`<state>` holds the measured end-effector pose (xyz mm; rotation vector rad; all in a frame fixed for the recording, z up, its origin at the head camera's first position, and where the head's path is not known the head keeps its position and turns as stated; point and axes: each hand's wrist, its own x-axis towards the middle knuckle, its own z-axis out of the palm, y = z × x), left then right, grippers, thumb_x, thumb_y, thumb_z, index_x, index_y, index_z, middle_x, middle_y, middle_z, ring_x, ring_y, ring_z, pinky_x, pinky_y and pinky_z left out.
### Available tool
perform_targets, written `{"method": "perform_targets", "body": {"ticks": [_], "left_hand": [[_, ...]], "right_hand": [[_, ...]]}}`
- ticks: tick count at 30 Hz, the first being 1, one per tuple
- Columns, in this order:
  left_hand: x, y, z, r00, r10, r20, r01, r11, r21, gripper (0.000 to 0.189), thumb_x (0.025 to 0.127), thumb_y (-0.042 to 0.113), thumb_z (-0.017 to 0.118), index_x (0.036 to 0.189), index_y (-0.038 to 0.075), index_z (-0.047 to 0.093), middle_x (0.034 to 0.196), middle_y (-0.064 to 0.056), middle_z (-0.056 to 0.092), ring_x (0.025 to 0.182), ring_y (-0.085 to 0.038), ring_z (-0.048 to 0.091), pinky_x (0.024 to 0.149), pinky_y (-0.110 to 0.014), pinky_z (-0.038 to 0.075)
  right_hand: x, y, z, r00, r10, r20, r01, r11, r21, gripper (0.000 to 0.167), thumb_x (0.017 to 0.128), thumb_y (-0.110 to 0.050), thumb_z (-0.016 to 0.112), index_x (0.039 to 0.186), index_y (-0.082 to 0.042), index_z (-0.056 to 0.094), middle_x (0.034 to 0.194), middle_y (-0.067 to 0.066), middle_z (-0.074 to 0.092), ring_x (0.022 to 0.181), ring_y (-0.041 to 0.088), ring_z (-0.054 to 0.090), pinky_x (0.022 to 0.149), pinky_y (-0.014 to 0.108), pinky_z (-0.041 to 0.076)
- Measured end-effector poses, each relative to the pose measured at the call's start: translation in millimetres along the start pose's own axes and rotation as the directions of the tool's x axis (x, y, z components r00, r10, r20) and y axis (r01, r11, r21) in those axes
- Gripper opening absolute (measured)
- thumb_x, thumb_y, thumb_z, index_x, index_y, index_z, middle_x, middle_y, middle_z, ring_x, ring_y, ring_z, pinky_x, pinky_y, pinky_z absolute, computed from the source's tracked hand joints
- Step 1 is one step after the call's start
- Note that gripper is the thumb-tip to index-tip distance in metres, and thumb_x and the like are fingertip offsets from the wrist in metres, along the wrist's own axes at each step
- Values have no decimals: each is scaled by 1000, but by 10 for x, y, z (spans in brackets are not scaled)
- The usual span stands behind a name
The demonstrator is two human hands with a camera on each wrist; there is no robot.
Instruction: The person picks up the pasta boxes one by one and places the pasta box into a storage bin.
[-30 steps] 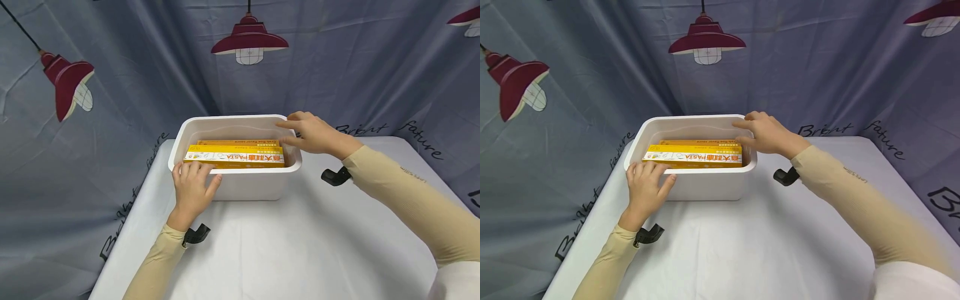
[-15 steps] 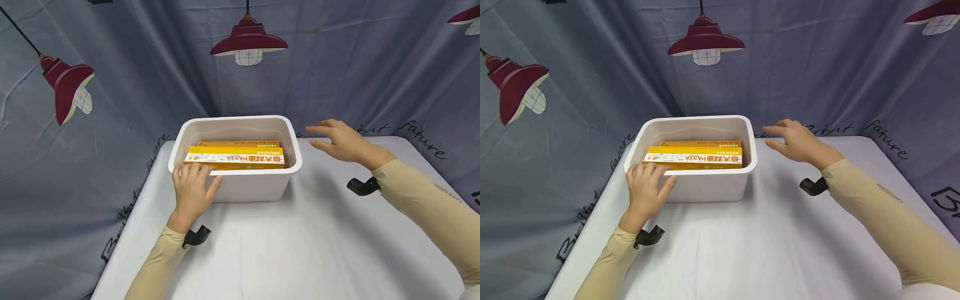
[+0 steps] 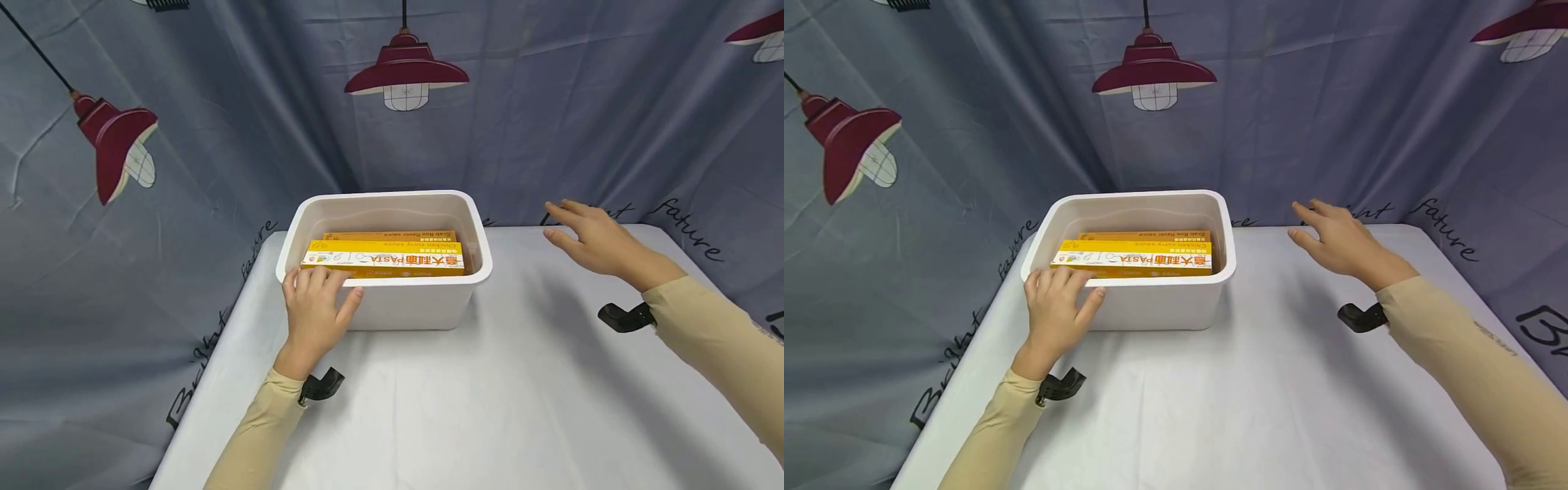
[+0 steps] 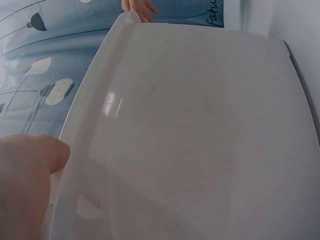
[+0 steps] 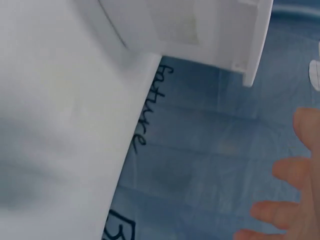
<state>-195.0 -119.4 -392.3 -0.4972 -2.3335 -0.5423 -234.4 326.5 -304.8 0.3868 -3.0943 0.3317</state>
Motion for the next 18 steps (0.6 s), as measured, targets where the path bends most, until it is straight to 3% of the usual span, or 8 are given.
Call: {"method": "perform_targets", "body": {"ticks": [4, 7, 13, 18], "left_hand": [[26, -12, -33, 999, -15, 36, 15, 1000, 5, 34, 93, 37, 63, 109, 8, 71, 103, -18, 66, 103, -42, 56, 110, -67, 26], [40, -8, -91, 993, -45, 107, 46, 999, -2, 36, 94, 37, 63, 114, 9, 71, 108, -17, 67, 107, -41, 56, 112, -66, 24], [124, -31, -312, 954, -85, 289, 120, 987, -107, 44, 97, 36, 61, 134, 12, 65, 128, -17, 63, 123, -42, 52, 111, -62, 25], [294, -150, -515, 924, -105, 369, 173, 972, -156, 49, 100, 31, 57, 144, 9, 56, 146, -25, 51, 136, -48, 42, 112, -63, 28]], "right_hand": [[-32, 104, 27, 999, 49, 2, -49, 999, 10, 72, 109, -49, 34, 162, -4, 17, 162, 41, 9, 145, 67, 14, 111, 81, 16], [-47, 163, 61, 996, 83, 19, -84, 996, 8, 76, 108, -53, 32, 163, -5, 12, 161, 43, 6, 145, 68, 11, 111, 81, 15], [-104, 303, 176, 993, 117, 26, -116, 993, -21, 76, 108, -51, 30, 162, -1, 13, 158, 47, 7, 142, 69, 13, 112, 80, 15], [-138, 389, 230, 989, 144, 43, -143, 989, -27, 77, 108, -54, 28, 162, -1, 12, 158, 47, 6, 140, 72, 13, 109, 83, 16]]}}
